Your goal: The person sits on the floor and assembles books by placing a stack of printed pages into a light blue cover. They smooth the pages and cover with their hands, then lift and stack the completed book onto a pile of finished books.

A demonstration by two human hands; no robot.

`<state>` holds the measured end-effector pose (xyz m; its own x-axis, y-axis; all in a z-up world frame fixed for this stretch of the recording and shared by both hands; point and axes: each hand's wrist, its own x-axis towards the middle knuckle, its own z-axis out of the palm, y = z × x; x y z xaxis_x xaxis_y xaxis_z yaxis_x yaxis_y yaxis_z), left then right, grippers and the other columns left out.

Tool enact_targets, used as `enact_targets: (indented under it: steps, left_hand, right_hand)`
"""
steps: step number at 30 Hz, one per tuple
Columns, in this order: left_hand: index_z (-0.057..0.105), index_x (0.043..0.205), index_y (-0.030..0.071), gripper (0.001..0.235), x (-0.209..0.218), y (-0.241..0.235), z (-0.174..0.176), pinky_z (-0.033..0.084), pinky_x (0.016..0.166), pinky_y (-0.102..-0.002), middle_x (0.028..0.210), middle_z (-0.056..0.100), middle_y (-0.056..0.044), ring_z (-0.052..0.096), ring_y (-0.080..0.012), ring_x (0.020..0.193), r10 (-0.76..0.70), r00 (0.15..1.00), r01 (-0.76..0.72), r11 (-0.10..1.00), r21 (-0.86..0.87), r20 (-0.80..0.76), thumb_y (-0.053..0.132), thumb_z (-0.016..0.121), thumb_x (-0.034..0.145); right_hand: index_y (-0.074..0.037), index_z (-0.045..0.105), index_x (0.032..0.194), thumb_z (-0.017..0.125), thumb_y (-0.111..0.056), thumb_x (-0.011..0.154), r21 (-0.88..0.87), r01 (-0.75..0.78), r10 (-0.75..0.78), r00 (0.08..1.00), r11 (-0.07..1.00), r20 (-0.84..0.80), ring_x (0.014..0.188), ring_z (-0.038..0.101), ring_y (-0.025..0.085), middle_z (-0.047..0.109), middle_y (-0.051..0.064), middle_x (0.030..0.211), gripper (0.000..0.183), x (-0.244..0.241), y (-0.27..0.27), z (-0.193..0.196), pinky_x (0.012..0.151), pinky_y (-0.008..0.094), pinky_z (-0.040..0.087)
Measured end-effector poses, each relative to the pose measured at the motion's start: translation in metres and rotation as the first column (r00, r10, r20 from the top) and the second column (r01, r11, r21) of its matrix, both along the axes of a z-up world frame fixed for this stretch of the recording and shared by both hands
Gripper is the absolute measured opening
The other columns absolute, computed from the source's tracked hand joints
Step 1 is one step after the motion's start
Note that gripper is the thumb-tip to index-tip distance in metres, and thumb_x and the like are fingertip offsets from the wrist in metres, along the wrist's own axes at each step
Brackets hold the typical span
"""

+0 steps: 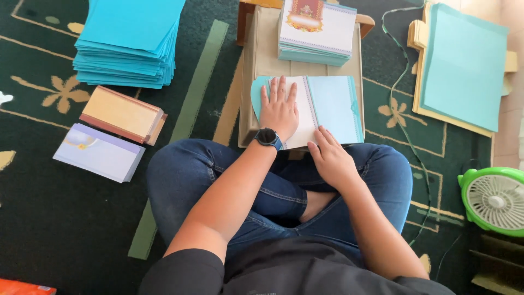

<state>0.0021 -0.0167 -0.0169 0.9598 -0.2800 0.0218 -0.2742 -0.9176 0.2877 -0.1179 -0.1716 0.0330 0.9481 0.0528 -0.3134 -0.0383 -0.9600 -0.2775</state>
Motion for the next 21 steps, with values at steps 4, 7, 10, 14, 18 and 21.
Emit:
enact_targets:
  steps: [4, 7, 10, 14, 18, 21]
  left_hand:
    - [0.032, 0.162, 0.019, 0.056, 0.000, 0.002, 0.002, 0.001, 0.124, -0.064, 0.170, 0.018, -0.017, 0.012, -0.0378, 0.158, 0.013, 1.000, -0.012, 0.998, -0.054, 0.022, 0.028, 0.032, 0.107]
    - [0.035, 0.160, 0.018, 0.058, -0.001, 0.001, 0.009, -0.001, 0.122, -0.068, 0.170, 0.021, -0.016, 0.013, -0.0373, 0.158, 0.047, 0.999, -0.047, 0.998, -0.040, 0.011, 0.030, 0.038, 0.103]
    - [0.036, 0.158, 0.015, 0.060, -0.003, -0.001, 0.012, 0.005, 0.120, -0.073, 0.166, 0.024, -0.021, 0.018, -0.0434, 0.155, 0.070, 0.994, -0.069, 0.998, -0.006, 0.089, 0.026, 0.049, 0.101]
    - [0.033, 0.147, 0.020, 0.056, -0.010, 0.004, 0.050, 0.017, 0.124, -0.071, 0.170, 0.006, -0.023, 0.005, -0.0449, 0.159, -0.207, 0.904, 0.234, 0.972, -0.027, 0.374, 0.005, 0.057, 0.099]
    - [0.062, 0.106, 0.017, 0.017, -0.012, 0.018, 0.064, 0.016, 0.123, -0.068, 0.141, 0.061, -0.012, 0.036, -0.0306, 0.149, -0.138, 0.835, 0.238, 0.963, -0.124, 0.532, 0.012, 0.070, 0.092]
    - [0.054, 0.105, 0.024, 0.015, -0.011, 0.042, 0.072, 0.058, 0.067, -0.040, 0.087, 0.066, 0.004, 0.072, -0.0265, 0.075, 0.072, 0.867, 0.091, 0.950, -0.299, 0.493, 0.038, 0.049, 0.105]
  right_hand:
    - [-0.016, 0.037, 0.159, 0.044, -0.064, 0.103, 0.089, 0.165, -0.167, 0.986, 0.982, 0.022, 0.129, 0.058, 0.027, 0.056, 0.008, 0.141, 0.073, 0.027, -0.022, -0.016, 0.106, 0.043, 0.049]
    - [-0.022, 0.034, 0.158, 0.057, -0.067, 0.097, 0.152, 0.327, -0.316, 0.944, 0.933, -0.094, 0.121, 0.064, 0.025, 0.064, 0.007, 0.128, 0.080, 0.041, -0.025, -0.017, 0.098, 0.043, 0.055]
    - [-0.004, 0.047, 0.146, 0.066, -0.042, 0.100, 0.434, 0.419, -0.386, 0.907, 0.798, -0.167, 0.107, 0.068, 0.038, 0.069, 0.023, 0.116, 0.062, 0.043, -0.028, -0.023, 0.087, 0.052, 0.054]
    - [-0.017, 0.068, 0.105, 0.072, -0.028, 0.094, 0.338, 0.140, -0.248, 0.920, 0.931, 0.302, 0.079, 0.065, 0.032, 0.068, 0.009, 0.086, 0.017, 0.050, -0.044, -0.029, 0.068, 0.043, 0.048]
    - [-0.008, 0.071, 0.101, 0.075, -0.002, 0.097, 0.420, -0.060, -0.260, 0.703, 0.906, 0.662, 0.082, 0.054, 0.022, 0.063, 0.007, 0.096, 0.009, 0.042, -0.034, 0.035, 0.068, 0.028, 0.045]
    - [-0.012, 0.041, 0.140, 0.074, -0.009, 0.103, 0.545, -0.022, -0.413, 0.628, 0.838, 0.660, 0.113, 0.053, 0.023, 0.053, 0.011, 0.130, 0.050, 0.049, -0.043, 0.030, 0.081, 0.031, 0.042]
